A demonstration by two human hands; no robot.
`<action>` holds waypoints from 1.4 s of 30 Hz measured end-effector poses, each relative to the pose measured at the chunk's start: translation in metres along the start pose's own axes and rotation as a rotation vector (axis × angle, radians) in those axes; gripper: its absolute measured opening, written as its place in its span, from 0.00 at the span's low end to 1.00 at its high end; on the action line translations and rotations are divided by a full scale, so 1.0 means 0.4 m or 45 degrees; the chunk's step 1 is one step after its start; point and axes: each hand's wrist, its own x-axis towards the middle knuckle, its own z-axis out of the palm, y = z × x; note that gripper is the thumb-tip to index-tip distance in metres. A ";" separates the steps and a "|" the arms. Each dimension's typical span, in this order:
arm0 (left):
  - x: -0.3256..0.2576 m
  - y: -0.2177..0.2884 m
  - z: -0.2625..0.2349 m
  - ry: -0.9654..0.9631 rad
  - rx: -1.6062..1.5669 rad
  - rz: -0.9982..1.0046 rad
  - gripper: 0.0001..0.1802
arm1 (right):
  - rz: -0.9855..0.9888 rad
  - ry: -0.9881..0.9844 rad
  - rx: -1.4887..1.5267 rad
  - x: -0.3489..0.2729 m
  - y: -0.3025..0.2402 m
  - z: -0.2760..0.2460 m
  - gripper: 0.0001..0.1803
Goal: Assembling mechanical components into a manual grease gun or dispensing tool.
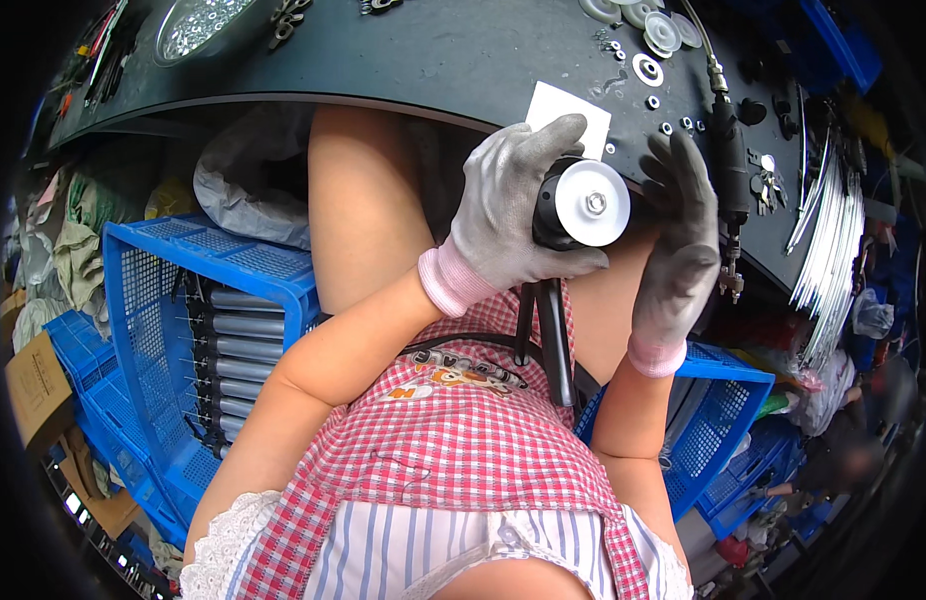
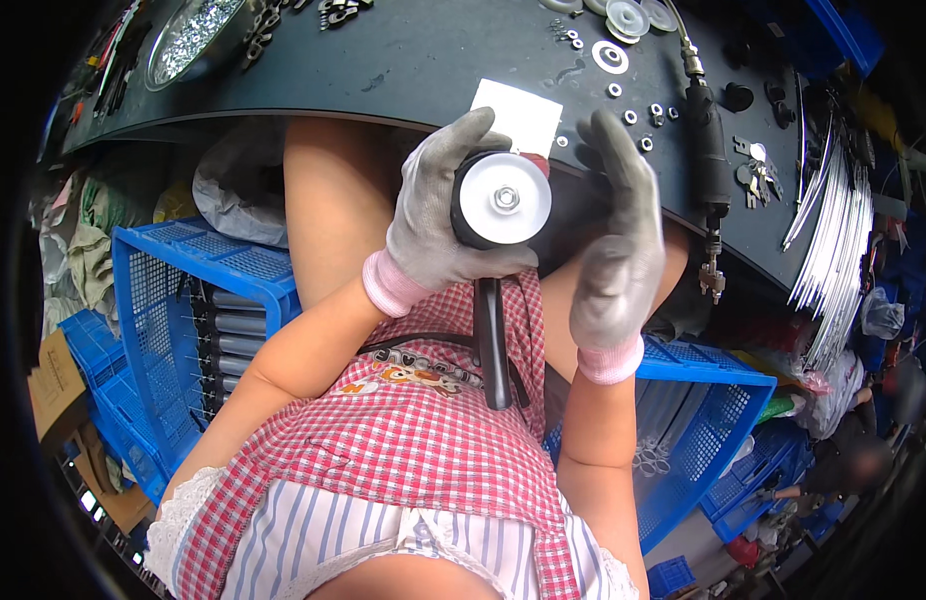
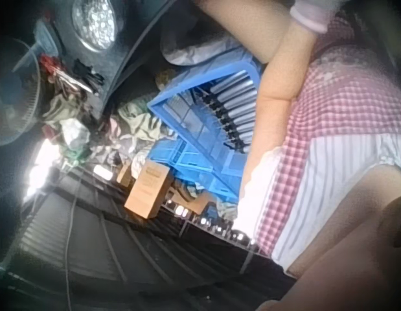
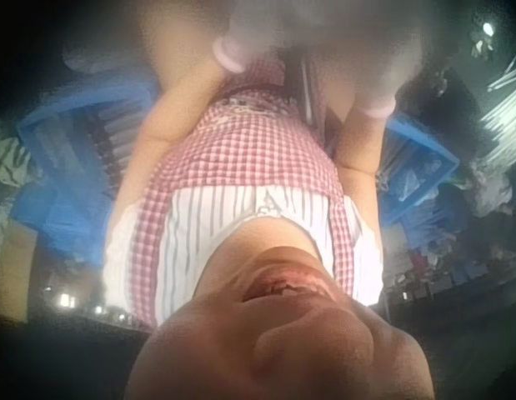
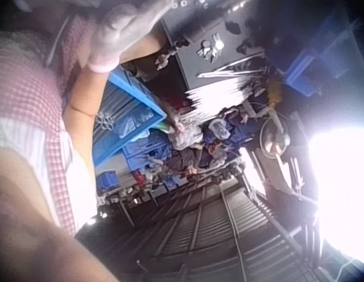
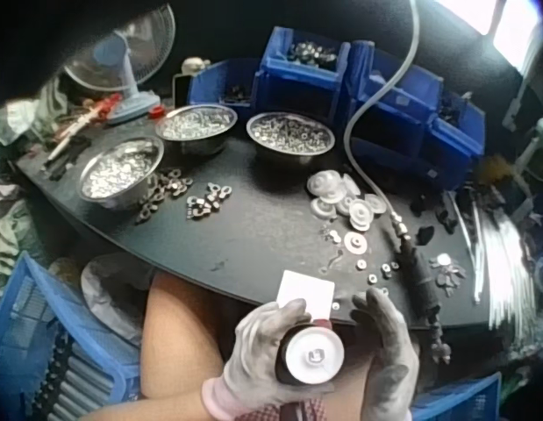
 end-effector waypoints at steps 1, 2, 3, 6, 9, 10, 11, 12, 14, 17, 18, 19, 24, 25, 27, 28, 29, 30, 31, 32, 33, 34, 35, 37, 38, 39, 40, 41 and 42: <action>-0.001 0.001 -0.004 -0.025 -0.009 -0.007 0.61 | 0.006 -0.085 -0.030 -0.005 0.005 -0.005 0.57; 0.000 0.004 -0.008 -0.044 -0.016 -0.014 0.64 | 0.007 -0.175 -0.060 -0.007 0.008 -0.012 0.58; 0.000 0.004 -0.007 -0.047 -0.017 -0.012 0.64 | -0.067 -0.144 0.175 -0.023 0.039 -0.012 0.48; -0.003 -0.004 -0.003 -0.030 -0.024 0.033 0.63 | 0.390 0.084 0.428 -0.117 0.060 0.003 0.31; -0.003 -0.001 -0.011 -0.023 -0.042 0.021 0.62 | 0.822 -0.140 0.545 -0.217 0.084 0.053 0.22; 0.002 0.002 -0.015 -0.016 -0.002 0.024 0.62 | 1.069 -0.269 0.747 -0.246 0.083 0.071 0.22; 0.004 0.003 -0.017 -0.008 0.035 0.024 0.62 | 1.090 -0.220 1.017 -0.266 0.083 0.097 0.21; 0.006 0.002 -0.016 -0.017 0.029 0.013 0.61 | 1.097 -0.170 1.288 -0.280 0.077 0.114 0.21; 0.007 0.002 -0.003 -0.041 -0.015 -0.084 0.61 | 1.024 -0.265 1.235 -0.264 0.092 0.102 0.14; -0.006 0.024 -0.021 -0.069 0.181 0.270 0.63 | 0.942 -0.409 0.573 -0.227 -0.017 0.058 0.12; -0.019 0.032 -0.030 -0.148 0.040 0.300 0.63 | 0.950 -0.436 0.704 -0.244 -0.019 0.028 0.13; -0.036 0.045 -0.036 -0.244 -0.163 0.286 0.61 | 0.896 -0.417 0.630 -0.264 -0.045 -0.015 0.13; -0.094 0.066 -0.001 -0.990 -0.338 0.218 0.22 | 0.972 0.859 1.123 -0.443 -0.158 -0.328 0.30; -0.085 0.090 -0.007 -1.009 -0.241 0.292 0.14 | 0.553 0.391 1.006 -0.497 -0.148 -0.456 0.31; -0.059 0.148 -0.011 -1.045 -0.153 0.476 0.05 | 0.090 0.082 0.735 -0.611 -0.155 -0.646 0.30; -0.051 0.172 -0.011 -1.063 -0.178 0.578 0.06 | 0.038 0.231 0.637 -0.655 -0.185 -0.684 0.29; -0.054 0.185 -0.021 -1.053 -0.175 0.596 0.06 | -0.047 0.483 0.409 -0.623 -0.238 -0.635 0.24; -0.058 0.195 -0.028 -1.036 -0.189 0.622 0.06 | -0.004 0.654 0.159 -0.610 -0.235 -0.617 0.19; -0.067 0.206 -0.043 -1.027 -0.198 0.578 0.07 | 0.001 0.898 0.029 -0.584 -0.208 -0.595 0.18; -0.081 0.220 -0.050 -1.024 -0.205 0.522 0.09 | -0.101 1.015 -0.424 -0.545 -0.189 -0.571 0.22; -0.098 0.235 -0.046 -1.006 -0.225 0.517 0.08 | 0.160 1.131 -0.777 -0.502 -0.192 -0.548 0.26; -0.108 0.246 -0.045 -0.987 -0.239 0.504 0.09 | 0.170 1.284 -0.887 -0.493 -0.147 -0.539 0.23; -0.108 0.242 -0.040 -0.967 -0.204 0.448 0.10 | 0.205 1.444 -0.950 -0.459 -0.150 -0.503 0.22; -0.075 0.240 -0.021 -0.950 -0.274 0.237 0.13 | 0.200 1.397 -0.768 -0.439 -0.167 -0.427 0.18; -0.065 0.244 -0.012 -0.949 -0.312 0.241 0.15 | 0.188 1.301 -0.690 -0.427 -0.144 -0.368 0.17; -0.055 0.269 -0.014 -0.950 -0.318 0.156 0.15 | 0.111 1.150 -0.755 -0.412 -0.143 -0.291 0.17; -0.047 0.297 -0.010 -0.956 -0.327 0.068 0.16 | 0.177 1.076 -0.786 -0.403 -0.124 -0.214 0.19; -0.038 0.301 0.006 -0.850 -0.470 -0.007 0.19 | 0.088 1.110 -0.814 -0.388 -0.098 -0.168 0.22; -0.029 0.297 0.008 -0.811 -0.559 -0.251 0.16 | 0.161 1.030 -0.823 -0.391 -0.091 -0.138 0.19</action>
